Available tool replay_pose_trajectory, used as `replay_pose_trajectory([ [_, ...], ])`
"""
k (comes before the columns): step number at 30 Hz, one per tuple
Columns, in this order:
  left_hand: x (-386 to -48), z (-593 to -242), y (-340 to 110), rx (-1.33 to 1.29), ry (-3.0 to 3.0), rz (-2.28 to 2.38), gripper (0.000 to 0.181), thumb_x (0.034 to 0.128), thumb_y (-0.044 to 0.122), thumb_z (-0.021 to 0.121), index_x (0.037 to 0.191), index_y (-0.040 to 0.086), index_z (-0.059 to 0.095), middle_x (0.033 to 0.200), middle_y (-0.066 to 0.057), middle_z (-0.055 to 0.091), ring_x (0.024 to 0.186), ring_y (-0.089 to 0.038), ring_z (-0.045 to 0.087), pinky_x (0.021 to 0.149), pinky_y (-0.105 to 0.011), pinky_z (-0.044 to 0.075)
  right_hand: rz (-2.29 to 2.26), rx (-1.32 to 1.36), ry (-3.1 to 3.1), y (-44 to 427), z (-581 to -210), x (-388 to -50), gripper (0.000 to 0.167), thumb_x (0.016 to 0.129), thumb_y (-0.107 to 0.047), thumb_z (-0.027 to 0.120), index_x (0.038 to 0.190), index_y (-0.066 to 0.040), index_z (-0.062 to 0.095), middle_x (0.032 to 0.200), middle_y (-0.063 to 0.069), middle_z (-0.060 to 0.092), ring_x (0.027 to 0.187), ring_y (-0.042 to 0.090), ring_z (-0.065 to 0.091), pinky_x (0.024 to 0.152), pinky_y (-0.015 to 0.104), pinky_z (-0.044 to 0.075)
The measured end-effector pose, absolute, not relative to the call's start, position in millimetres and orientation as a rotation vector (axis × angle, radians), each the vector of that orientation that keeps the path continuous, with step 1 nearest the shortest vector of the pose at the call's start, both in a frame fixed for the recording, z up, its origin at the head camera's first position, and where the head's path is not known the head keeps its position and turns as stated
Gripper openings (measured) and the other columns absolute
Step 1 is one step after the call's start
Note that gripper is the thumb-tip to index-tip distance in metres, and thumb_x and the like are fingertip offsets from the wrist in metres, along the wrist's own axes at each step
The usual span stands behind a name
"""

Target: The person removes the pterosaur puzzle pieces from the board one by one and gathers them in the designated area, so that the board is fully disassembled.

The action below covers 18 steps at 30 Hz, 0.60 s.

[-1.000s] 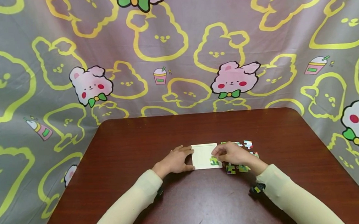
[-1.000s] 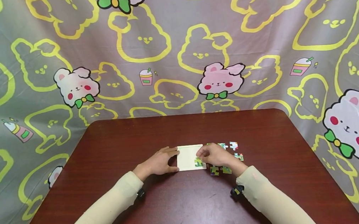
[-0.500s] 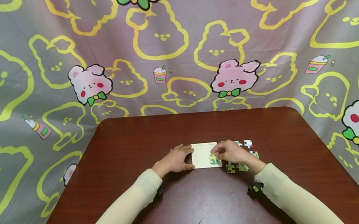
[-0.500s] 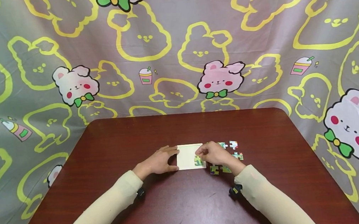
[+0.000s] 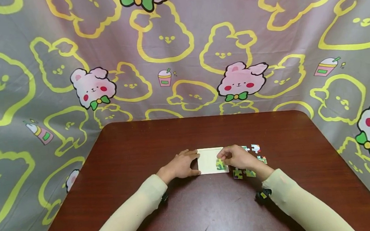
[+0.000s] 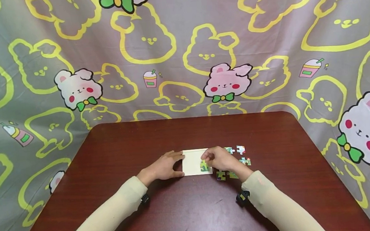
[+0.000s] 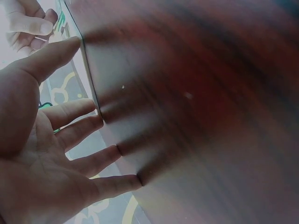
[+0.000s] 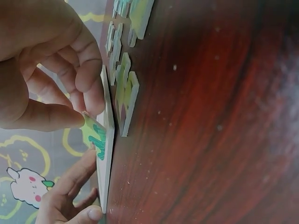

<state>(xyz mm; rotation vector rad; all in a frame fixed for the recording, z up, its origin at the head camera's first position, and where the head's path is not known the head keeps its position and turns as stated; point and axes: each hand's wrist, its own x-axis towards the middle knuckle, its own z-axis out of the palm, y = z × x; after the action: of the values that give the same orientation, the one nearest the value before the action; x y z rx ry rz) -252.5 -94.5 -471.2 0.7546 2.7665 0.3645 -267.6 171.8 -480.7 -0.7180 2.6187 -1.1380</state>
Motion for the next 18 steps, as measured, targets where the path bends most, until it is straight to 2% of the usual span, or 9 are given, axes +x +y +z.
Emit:
replay_pose_trajectory([
  [12, -252.4, -473.2, -95.0, 0.762, 2.778, 0.362, 0.071, 0.0897, 0.044, 0.072, 0.149, 0.014, 0.048, 0.161, -0.008, 0.037, 0.149, -0.042, 0.030, 0.113, -0.066, 0.034, -1.201, -0.704, 2.595, 172.0, -483.4, -268.3, 0.019, 0.080, 0.004, 0.071, 0.097, -0.005, 0.075, 0.084, 0.006, 0.072, 0.076, 0.008, 0.062, 0.065, 0.022, 0.050],
  [18, -251.3, -473.3, -94.4, 0.780, 2.783, 0.370, 0.070, 0.0892, 0.042, 0.073, 0.148, 0.012, 0.049, 0.160, -0.010, 0.039, 0.148, -0.045, 0.031, 0.110, -0.068, 0.036, -1.260, -0.591, 2.515, 175.0, -480.8, -269.1, 0.018, 0.086, 0.002, 0.068, 0.102, -0.004, 0.074, 0.088, 0.007, 0.072, 0.077, 0.014, 0.066, 0.066, 0.029, 0.055],
])
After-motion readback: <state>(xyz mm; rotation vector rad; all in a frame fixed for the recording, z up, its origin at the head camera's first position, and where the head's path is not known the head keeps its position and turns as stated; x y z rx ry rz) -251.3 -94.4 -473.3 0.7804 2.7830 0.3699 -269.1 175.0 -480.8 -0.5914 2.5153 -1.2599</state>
